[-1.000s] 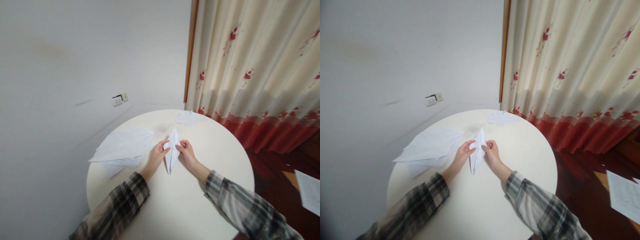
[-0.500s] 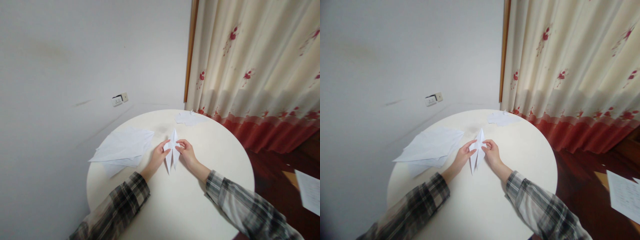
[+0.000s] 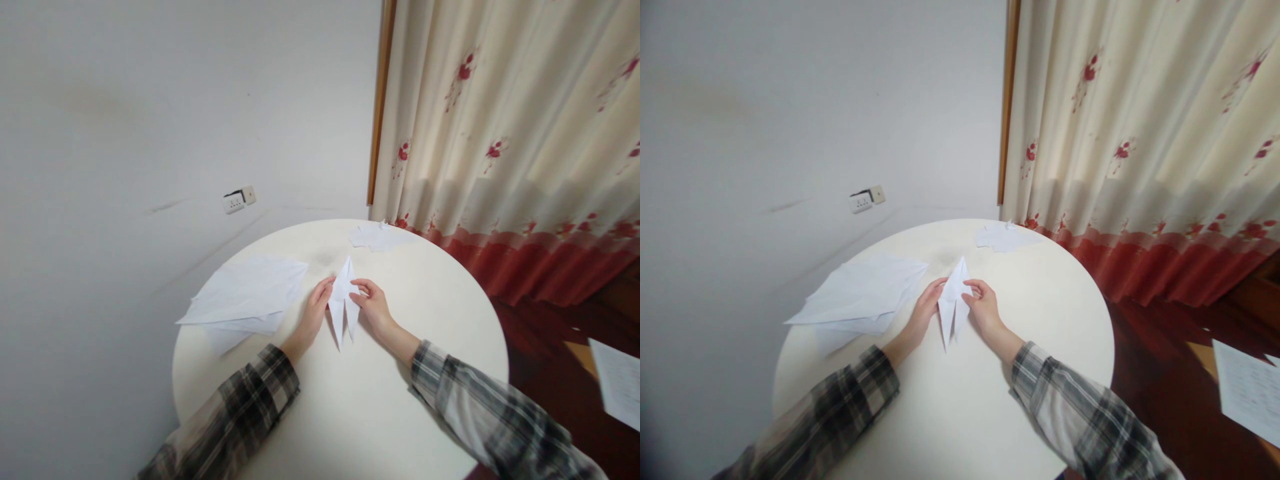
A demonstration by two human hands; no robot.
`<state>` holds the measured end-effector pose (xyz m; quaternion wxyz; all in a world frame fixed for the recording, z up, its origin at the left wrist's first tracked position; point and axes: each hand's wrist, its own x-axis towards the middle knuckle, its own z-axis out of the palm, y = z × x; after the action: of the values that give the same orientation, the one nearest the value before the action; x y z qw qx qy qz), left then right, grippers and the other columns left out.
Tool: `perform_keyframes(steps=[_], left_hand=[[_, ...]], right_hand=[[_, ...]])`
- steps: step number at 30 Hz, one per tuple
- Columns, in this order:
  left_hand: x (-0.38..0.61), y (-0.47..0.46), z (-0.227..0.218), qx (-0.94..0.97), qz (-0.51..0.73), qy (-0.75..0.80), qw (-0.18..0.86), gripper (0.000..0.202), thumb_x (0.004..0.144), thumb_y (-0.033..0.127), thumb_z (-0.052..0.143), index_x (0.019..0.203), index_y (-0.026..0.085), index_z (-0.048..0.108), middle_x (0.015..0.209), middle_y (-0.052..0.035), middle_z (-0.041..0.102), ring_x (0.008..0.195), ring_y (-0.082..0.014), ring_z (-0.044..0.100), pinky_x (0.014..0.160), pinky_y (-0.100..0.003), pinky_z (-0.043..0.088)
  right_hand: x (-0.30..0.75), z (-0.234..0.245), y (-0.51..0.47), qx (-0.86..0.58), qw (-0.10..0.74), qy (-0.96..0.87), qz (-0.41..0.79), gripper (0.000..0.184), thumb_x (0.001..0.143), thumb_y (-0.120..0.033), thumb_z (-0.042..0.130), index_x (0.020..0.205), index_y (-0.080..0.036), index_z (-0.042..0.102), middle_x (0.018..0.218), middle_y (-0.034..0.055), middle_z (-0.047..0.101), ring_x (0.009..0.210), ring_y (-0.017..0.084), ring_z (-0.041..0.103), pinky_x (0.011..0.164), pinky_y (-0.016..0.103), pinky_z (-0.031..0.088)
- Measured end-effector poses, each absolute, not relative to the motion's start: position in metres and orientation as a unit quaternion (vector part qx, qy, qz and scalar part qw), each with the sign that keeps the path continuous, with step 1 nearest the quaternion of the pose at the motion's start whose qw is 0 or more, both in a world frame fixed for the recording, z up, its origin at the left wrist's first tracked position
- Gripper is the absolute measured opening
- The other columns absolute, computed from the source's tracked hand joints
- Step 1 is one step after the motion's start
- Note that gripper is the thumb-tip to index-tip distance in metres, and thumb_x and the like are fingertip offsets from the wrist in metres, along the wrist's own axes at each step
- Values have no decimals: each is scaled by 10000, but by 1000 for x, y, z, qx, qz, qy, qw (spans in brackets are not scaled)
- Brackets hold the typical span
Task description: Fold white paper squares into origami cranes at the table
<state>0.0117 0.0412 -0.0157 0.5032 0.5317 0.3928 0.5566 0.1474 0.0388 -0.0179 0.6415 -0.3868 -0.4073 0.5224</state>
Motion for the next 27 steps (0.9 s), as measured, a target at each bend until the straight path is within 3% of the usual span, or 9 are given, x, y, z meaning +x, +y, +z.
perform_keyframes(steps=[5,10,16,21,27], left_hand=[[11,44,-19,516,554,397,518,463,719,525,559,960,135,620,888,-67,652,773,-179,588,661,-258,445],[8,47,-21,499,561,390,534,456,691,535,576,901,135,634,862,-65,652,764,-174,579,676,-267,435],[10,45,-16,536,557,395,496,316,653,338,660,907,151,629,958,-70,650,891,-193,578,807,-292,427],[11,49,-24,592,547,383,452,393,636,228,662,1017,158,595,1040,-83,624,946,-201,573,821,-305,451],[13,46,-21,633,518,390,423,491,618,142,621,1104,165,549,993,-72,616,842,-168,589,685,-249,482]], right_hand=[[147,-17,37,-384,638,-403,532,297,500,-192,699,766,-214,568,759,-10,630,635,132,569,610,265,415],[147,-16,36,-383,632,-399,543,295,502,-230,709,750,-217,549,709,-22,614,578,118,529,561,252,383],[148,-19,39,-384,632,-400,542,209,535,-276,701,683,-210,569,589,-48,546,562,107,466,562,242,344],[147,-22,41,-370,624,-403,557,233,612,-409,673,619,-192,590,582,-34,531,577,113,445,575,249,348],[145,-18,37,-342,622,-408,575,302,587,-470,697,666,-198,593,647,-20,577,648,138,502,627,257,392]])
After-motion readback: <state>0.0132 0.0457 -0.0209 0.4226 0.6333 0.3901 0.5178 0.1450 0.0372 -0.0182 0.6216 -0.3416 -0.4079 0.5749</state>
